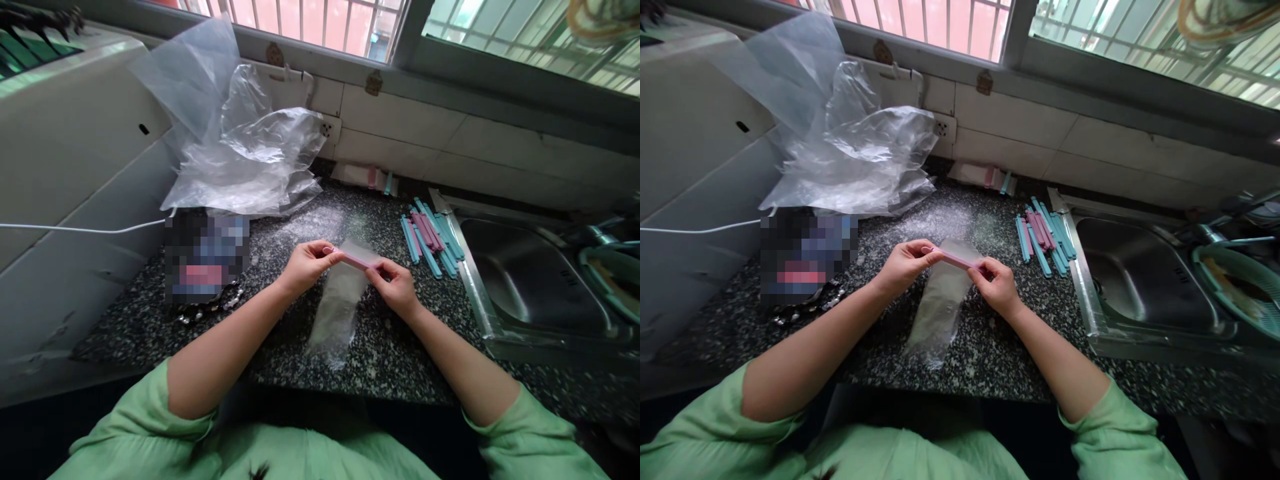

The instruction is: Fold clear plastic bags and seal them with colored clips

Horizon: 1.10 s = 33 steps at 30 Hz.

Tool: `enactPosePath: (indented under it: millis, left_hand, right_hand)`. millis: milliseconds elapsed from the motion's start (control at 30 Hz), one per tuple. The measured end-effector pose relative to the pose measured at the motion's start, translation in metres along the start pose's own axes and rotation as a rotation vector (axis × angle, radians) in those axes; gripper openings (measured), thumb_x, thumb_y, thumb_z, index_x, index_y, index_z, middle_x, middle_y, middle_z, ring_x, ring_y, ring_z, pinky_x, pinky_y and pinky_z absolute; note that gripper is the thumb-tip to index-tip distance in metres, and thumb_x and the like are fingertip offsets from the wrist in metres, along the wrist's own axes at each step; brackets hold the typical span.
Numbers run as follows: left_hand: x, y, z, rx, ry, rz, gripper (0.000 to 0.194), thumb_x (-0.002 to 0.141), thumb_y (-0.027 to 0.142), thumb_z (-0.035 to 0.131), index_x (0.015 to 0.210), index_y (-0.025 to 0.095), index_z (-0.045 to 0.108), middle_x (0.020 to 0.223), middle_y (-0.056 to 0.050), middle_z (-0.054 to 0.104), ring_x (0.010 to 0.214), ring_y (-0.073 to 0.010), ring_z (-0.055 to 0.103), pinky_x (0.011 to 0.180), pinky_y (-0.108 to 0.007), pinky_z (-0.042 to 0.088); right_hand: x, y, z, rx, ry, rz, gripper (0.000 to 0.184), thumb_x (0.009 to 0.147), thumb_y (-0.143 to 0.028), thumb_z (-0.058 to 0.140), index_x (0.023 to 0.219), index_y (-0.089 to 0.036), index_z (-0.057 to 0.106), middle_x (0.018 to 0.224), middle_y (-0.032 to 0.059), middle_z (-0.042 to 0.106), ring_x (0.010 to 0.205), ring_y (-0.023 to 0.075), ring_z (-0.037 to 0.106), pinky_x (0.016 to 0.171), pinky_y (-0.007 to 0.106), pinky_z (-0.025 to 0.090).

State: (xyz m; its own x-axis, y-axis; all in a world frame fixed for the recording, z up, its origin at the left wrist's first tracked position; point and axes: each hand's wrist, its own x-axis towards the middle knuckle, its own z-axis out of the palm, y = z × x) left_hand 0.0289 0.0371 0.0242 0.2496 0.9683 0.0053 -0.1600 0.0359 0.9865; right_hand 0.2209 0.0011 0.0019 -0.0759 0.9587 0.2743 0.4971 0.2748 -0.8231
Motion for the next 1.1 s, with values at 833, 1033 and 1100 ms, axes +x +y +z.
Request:
enactPosePath:
  millis: [833, 1033, 1100]
  left_hand:
    - [0.001, -0.016, -0.007, 0.226, -0.32, -0.267, 0.043, 0.063, 0.056, 0.062, 0.059, 0.013, 0.063, 0.047, 0.001, 0.054, 0.042, -0.0087, 0.041, 0.043, -0.021, 0.03]
    - [0.001, -0.01, -0.005, 0.287, -0.281, -0.179, 0.038, 0.064, 0.051, 0.063, 0.064, 0.013, 0.066, 0.052, 0.0, 0.057, 0.048, -0.0102, 0.045, 0.046, -0.022, 0.032]
    - [0.001, -0.007, -0.003, 0.246, -0.199, -0.113, 0.036, 0.064, 0.049, 0.064, 0.068, 0.013, 0.066, 0.057, 0.0, 0.06, 0.052, -0.0102, 0.048, 0.049, -0.022, 0.035]
  right_hand:
    - [0.007, 0.004, -0.006, 0.153, 0.306, 0.085, 0.032, 0.072, -0.051, 0.061, 0.072, -0.019, 0.058, 0.061, -0.0017, 0.049, 0.057, 0.0115, 0.042, 0.053, 0.024, 0.037]
    - [0.008, 0.005, -0.007, 0.148, 0.275, 0.109, 0.032, 0.072, -0.05, 0.059, 0.068, -0.019, 0.055, 0.057, -0.0036, 0.043, 0.052, 0.0095, 0.036, 0.049, 0.022, 0.032]
    - [0.007, 0.003, -0.007, 0.149, 0.247, 0.111, 0.031, 0.072, -0.049, 0.06, 0.067, -0.019, 0.054, 0.056, -0.0038, 0.042, 0.051, 0.0092, 0.036, 0.049, 0.022, 0.032]
